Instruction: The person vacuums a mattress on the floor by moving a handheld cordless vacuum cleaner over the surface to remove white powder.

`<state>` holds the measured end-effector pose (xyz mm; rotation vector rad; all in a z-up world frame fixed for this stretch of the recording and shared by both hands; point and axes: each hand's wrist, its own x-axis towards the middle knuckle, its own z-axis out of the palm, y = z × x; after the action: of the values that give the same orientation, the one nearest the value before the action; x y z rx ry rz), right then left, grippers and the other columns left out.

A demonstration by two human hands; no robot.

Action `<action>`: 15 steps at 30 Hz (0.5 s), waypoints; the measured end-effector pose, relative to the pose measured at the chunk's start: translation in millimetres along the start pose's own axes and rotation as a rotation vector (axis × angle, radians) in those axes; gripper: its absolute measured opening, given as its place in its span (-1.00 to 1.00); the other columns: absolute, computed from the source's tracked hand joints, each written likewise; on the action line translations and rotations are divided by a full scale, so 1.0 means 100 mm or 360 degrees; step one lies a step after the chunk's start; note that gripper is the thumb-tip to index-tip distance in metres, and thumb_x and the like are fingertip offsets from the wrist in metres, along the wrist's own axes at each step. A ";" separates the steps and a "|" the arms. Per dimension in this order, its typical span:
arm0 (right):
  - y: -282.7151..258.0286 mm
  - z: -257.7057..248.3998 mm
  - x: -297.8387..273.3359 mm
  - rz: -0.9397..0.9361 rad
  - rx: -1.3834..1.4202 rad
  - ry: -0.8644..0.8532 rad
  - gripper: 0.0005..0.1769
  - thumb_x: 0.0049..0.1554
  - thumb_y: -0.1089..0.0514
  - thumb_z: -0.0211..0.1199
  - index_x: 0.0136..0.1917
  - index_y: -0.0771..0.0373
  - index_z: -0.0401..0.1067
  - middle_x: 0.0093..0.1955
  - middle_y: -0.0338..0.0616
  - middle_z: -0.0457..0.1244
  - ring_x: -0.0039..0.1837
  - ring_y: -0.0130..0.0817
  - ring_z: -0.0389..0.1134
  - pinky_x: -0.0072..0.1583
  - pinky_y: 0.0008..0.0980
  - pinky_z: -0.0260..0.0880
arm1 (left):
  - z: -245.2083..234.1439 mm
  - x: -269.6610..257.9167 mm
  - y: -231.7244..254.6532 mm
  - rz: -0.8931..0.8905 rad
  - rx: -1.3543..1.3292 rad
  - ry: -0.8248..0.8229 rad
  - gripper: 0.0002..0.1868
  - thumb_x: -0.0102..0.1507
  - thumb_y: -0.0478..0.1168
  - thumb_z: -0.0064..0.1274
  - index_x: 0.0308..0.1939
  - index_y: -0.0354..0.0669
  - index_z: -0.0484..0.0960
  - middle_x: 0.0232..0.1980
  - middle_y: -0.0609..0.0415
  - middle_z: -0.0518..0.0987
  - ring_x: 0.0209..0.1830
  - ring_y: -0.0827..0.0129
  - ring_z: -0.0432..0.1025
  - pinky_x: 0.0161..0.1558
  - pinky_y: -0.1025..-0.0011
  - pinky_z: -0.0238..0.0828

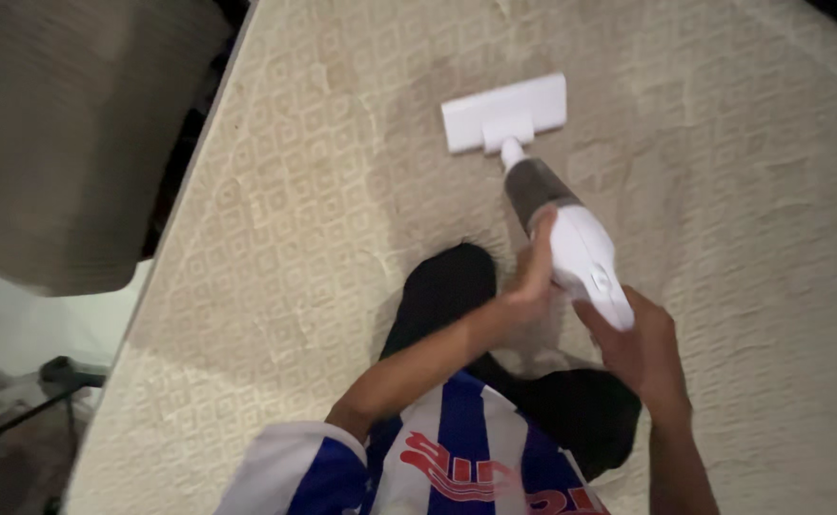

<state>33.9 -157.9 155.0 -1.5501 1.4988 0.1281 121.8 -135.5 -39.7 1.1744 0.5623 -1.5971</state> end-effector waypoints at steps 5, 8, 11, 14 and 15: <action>0.21 0.07 -0.31 0.0202 -0.0092 0.0055 -0.50 0.05 0.05 0.42 0.21 0.30 0.52 -0.15 -0.11 0.40 -0.12 -0.43 0.43 -0.03 -0.32 0.41 | -0.16 -0.40 -0.25 0.0028 -0.0149 -0.0158 -0.15 0.27 0.44 -0.10 0.28 -0.22 0.51 0.10 -0.01 0.59 0.06 0.23 0.48 0.07 0.24 0.40; 0.23 0.18 -0.30 -0.0034 0.0077 0.0143 -0.51 0.05 0.06 0.40 0.20 0.32 0.52 -0.15 -0.14 0.42 -0.11 -0.50 0.43 -0.06 -0.36 0.43 | -0.22 -0.46 -0.16 0.0159 -0.0118 -0.0244 -0.16 0.29 0.43 -0.11 0.29 -0.23 0.49 0.12 -0.04 0.59 0.09 0.24 0.49 0.13 0.26 0.40; 0.19 0.28 -0.08 0.0029 0.0259 0.0076 -0.51 0.07 0.07 0.38 0.24 0.29 0.52 -0.22 -0.09 0.41 -0.21 -0.46 0.34 -0.16 -0.34 0.39 | -0.23 -0.32 0.11 0.0232 -0.0077 -0.0167 -0.12 0.25 0.43 -0.09 0.32 -0.24 0.48 0.17 -0.06 0.60 0.14 0.21 0.50 0.19 0.25 0.40; 0.00 0.48 0.34 -0.0224 0.0284 0.0112 -0.57 0.14 0.08 0.38 0.23 0.33 0.51 -0.20 -0.09 0.40 -0.20 -0.49 0.33 -0.15 -0.37 0.37 | -0.21 0.01 0.59 0.0252 0.0066 0.0051 -0.01 0.19 0.48 -0.04 0.31 -0.36 0.53 0.19 -0.15 0.63 0.15 0.13 0.53 0.17 0.19 0.42; -0.08 0.53 0.46 -0.0499 0.0320 0.0167 -0.59 0.17 0.10 0.38 0.22 0.36 0.51 -0.16 -0.12 0.40 -0.16 -0.51 0.34 -0.13 -0.40 0.38 | -0.21 0.12 0.74 0.0311 -0.0018 0.0041 -0.02 0.17 0.46 0.01 0.33 -0.33 0.50 0.21 -0.13 0.61 0.16 0.14 0.52 0.20 0.18 0.42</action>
<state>79.0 -157.6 101.0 -1.6240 1.2848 -0.2810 197.9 -150.7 -44.3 1.2052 0.4575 -1.4128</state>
